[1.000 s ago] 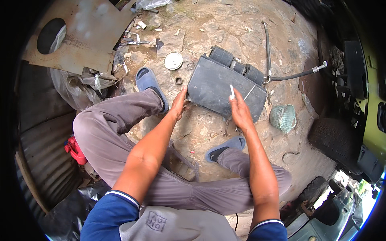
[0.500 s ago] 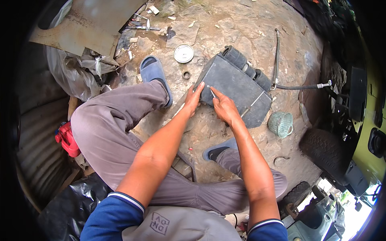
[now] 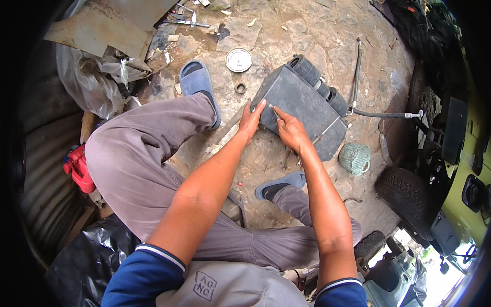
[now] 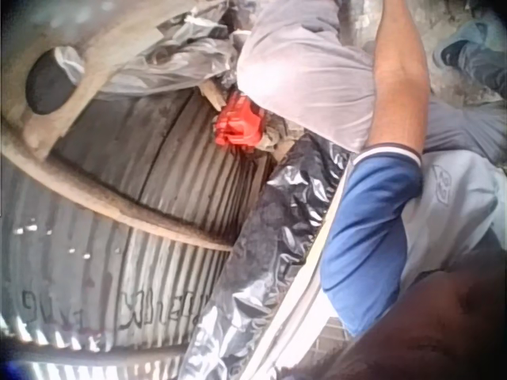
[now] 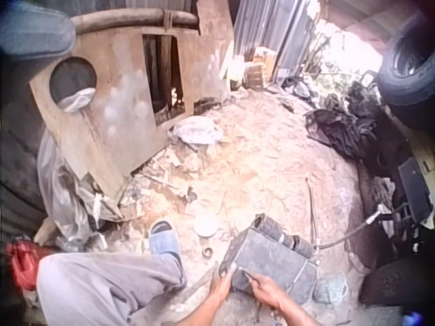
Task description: The person disassembles an automotive component, likely an air conditioning evaporator housing, by removing screws with a screwdriver and prying the casing apart with a wrench and their hands.
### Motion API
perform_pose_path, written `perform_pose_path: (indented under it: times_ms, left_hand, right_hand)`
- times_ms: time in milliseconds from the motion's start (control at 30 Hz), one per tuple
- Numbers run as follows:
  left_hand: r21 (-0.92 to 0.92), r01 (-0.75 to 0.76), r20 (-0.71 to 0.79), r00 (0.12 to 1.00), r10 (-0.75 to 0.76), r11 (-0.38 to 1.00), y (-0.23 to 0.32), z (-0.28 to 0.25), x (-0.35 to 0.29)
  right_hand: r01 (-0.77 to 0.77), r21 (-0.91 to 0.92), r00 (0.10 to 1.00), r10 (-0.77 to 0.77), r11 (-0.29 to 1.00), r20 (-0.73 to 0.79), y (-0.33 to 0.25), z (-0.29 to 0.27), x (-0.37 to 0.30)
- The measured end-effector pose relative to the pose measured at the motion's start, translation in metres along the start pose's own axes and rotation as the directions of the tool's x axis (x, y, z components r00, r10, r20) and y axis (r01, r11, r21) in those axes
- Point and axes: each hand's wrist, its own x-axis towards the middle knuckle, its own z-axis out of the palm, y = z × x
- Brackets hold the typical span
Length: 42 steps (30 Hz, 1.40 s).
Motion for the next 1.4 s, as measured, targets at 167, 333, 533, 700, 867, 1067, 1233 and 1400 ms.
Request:
perform_pose_path:
  times_ms: [167, 333, 533, 700, 867, 1067, 1233, 1400]
  left_hand:
    - [0.007, 0.007, -0.001, 1.000, -0.007, 1.000, -0.001, 0.003, 0.000]
    - [0.004, -0.011, -0.010, 1.000, 0.011, 1.000, -0.003, 0.001, 0.004]
    - [0.018, -0.002, -0.037, 0.999, 0.003, 1.000, 0.004, 0.004, -0.006]
    - [0.021, -0.015, -0.021, 1.000, 0.015, 1.000, -0.002, 0.001, 0.001]
    - [0.046, 0.005, -0.007, 1.000, -0.005, 0.999, 0.008, 0.001, -0.009]
    - [0.003, -0.008, -0.001, 1.000, 0.008, 1.000, -0.002, 0.001, 0.002]
    - [-0.008, -0.007, -0.009, 1.000, 0.007, 1.000, 0.001, 0.002, -0.001]
    - [0.003, 0.000, -0.024, 1.000, 0.000, 1.000, 0.013, 0.002, -0.014]
  right_hand:
    - [0.037, -0.017, 0.999, -0.037, 0.999, -0.010, 0.004, -0.001, 0.001]
    - [0.101, -0.059, 0.994, -0.103, 0.993, -0.027, 0.003, 0.003, 0.005]
    - [0.096, -0.061, 0.994, -0.099, 0.993, -0.042, 0.010, 0.006, 0.010]
    - [0.104, -0.070, 0.994, -0.107, 0.992, -0.036, 0.006, 0.005, 0.010]
    - [0.108, -0.111, 0.993, -0.113, 0.988, -0.034, 0.010, 0.003, 0.014]
    - [0.114, -0.135, 0.993, -0.116, 0.984, -0.010, 0.009, 0.003, 0.018]
    - [0.018, -0.184, 1.000, -0.015, 0.983, 0.014, -0.008, 0.001, 0.017]
    - [-0.173, -0.176, 0.975, 0.194, 0.969, 0.109, -0.042, -0.010, 0.014]
